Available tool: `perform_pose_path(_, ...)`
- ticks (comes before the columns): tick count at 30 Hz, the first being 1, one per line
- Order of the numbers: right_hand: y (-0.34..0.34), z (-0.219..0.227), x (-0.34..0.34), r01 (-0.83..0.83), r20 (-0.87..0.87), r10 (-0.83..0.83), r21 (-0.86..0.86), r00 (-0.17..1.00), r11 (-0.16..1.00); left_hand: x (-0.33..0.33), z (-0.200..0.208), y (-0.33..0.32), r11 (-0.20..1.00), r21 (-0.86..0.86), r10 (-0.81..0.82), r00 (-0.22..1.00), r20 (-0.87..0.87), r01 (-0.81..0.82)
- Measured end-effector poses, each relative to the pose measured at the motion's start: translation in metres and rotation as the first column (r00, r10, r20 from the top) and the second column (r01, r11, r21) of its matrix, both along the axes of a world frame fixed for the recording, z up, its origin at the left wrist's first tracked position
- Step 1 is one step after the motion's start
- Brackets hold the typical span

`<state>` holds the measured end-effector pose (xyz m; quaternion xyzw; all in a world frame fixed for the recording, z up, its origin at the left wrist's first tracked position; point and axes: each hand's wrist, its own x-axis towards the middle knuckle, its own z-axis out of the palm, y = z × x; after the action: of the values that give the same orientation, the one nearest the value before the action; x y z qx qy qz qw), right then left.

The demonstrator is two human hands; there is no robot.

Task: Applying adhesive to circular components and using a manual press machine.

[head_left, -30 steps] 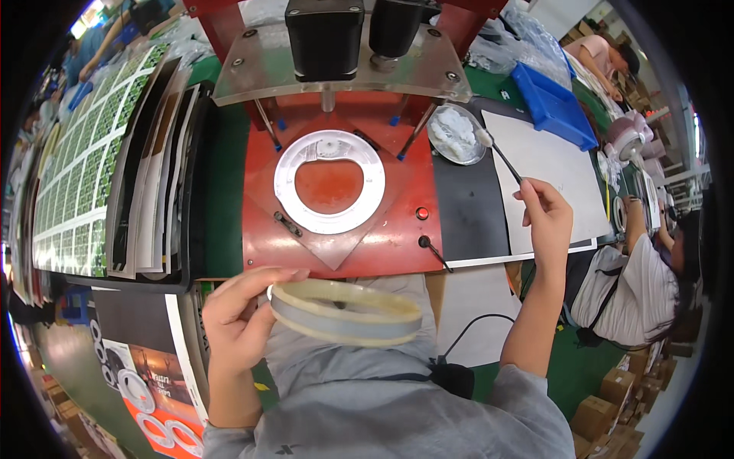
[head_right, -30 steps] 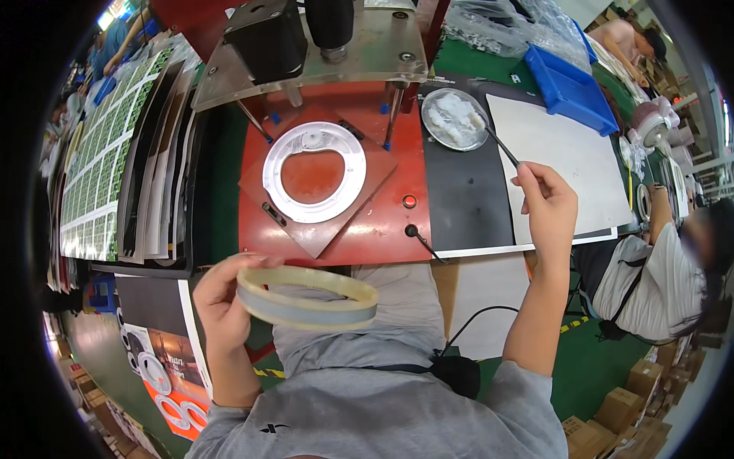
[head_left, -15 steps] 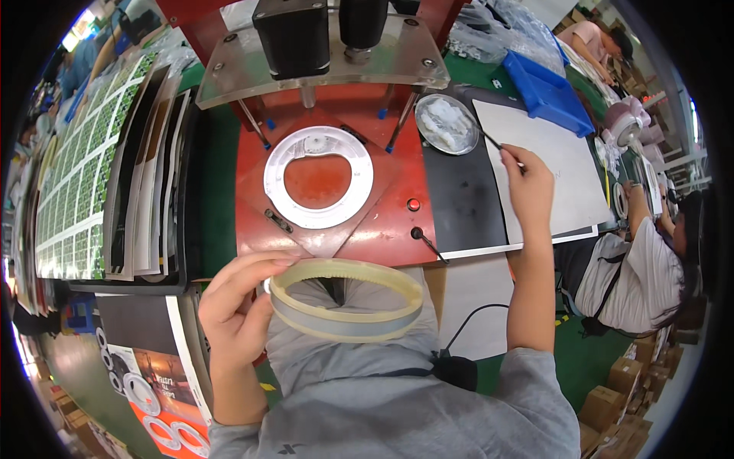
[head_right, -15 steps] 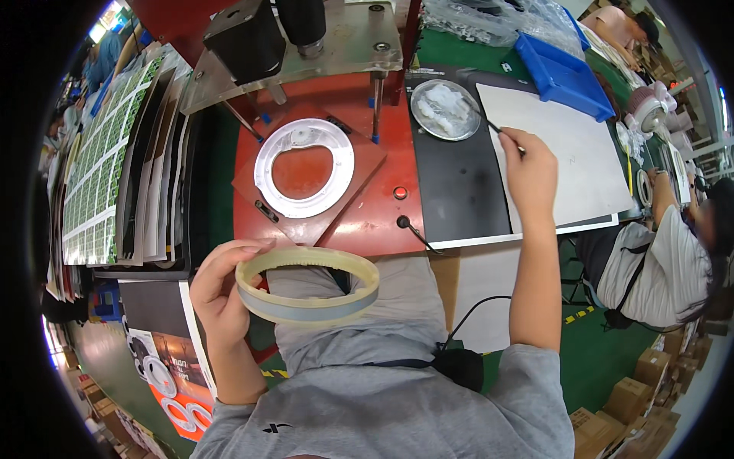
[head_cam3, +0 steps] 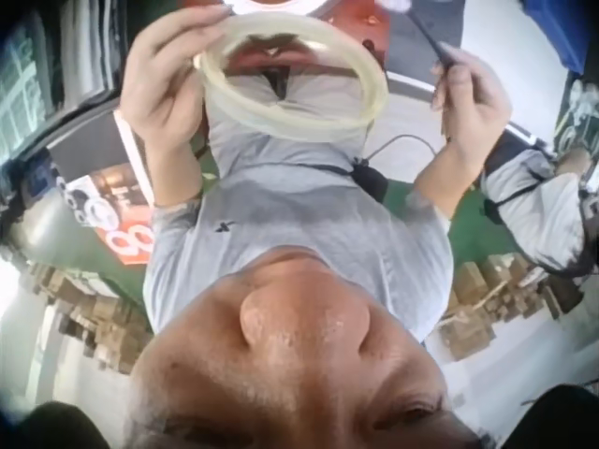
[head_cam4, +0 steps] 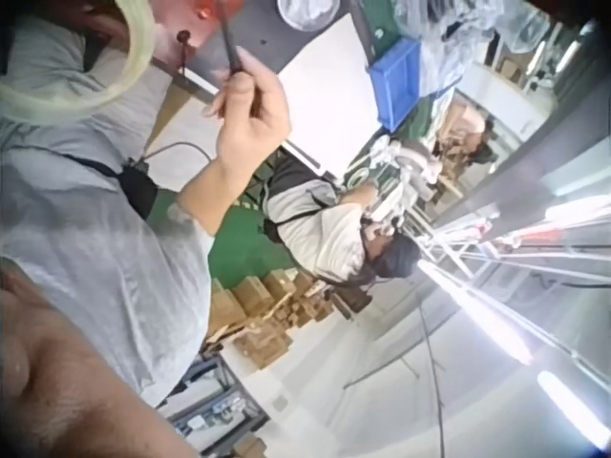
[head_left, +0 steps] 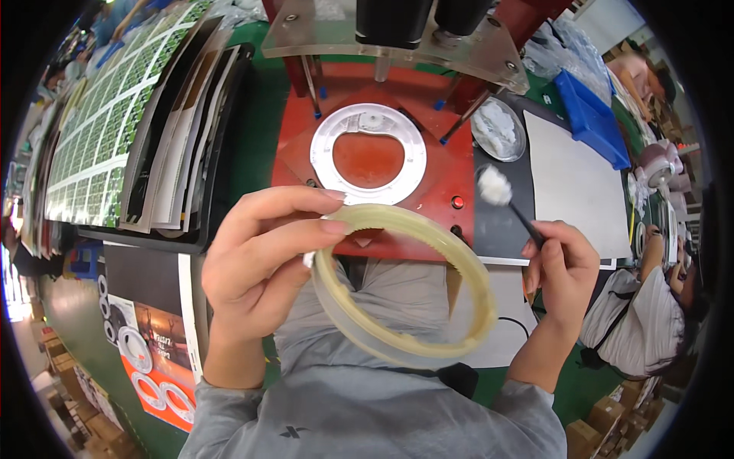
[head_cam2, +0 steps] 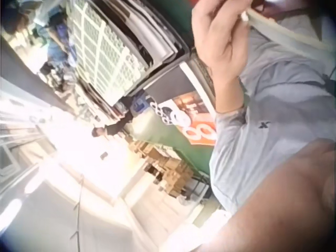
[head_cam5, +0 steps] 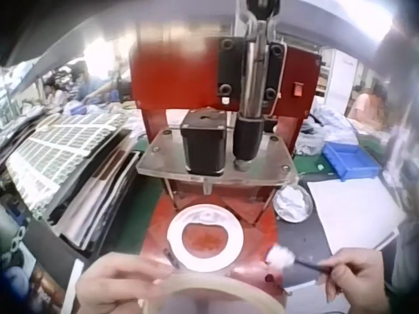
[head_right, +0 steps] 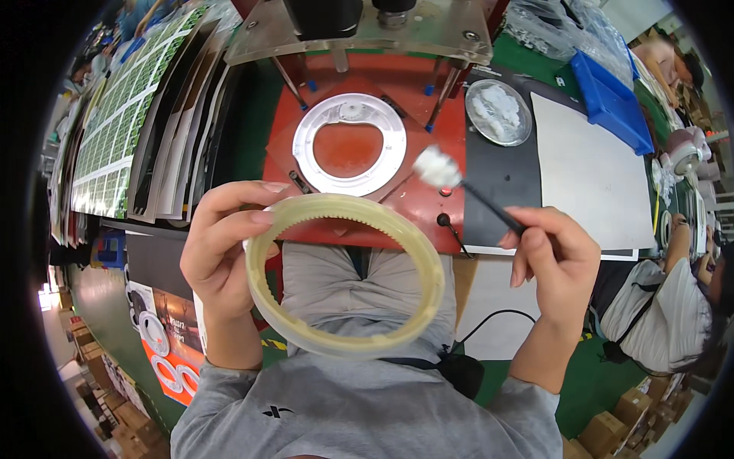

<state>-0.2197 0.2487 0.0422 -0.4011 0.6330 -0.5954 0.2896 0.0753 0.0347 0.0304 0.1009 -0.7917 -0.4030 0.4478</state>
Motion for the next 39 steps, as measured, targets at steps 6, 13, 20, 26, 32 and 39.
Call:
perform_pose_path(6,-0.018,0.025,0.022,-0.133,-0.283,0.118,-0.034,0.952,0.991,0.002,-0.004,0.003,0.994,0.049,-0.093,0.994,-0.061,0.096)
perform_pose_path(13,-0.049,0.028,0.037,-0.298,-0.536,0.255,0.007,0.804,0.954,0.007,-0.011,0.016,0.986,0.155,-0.041,0.993,-0.108,0.058)
perform_pose_path(20,-0.044,0.051,0.042,-0.277,-0.780,0.215,0.056,0.587,0.959,0.024,-0.017,0.008,0.999,0.044,0.008,0.988,-0.154,-0.001)
perform_pose_path(26,-0.025,0.123,0.051,-0.202,-0.824,0.542,0.510,0.165,0.836,0.013,0.004,0.017,0.961,-0.274,0.013,0.989,0.147,0.028)
perform_pose_path(32,-0.034,0.127,0.027,-0.366,-0.575,0.767,0.674,0.286,0.642,-0.003,0.006,0.034,0.901,-0.389,-0.130,0.974,0.183,0.193)
perform_pose_path(39,-0.044,0.082,-0.043,-0.786,0.009,0.872,0.436,0.490,0.437,0.013,0.012,0.037,0.856,-0.469,-0.123,0.966,0.230,0.220)
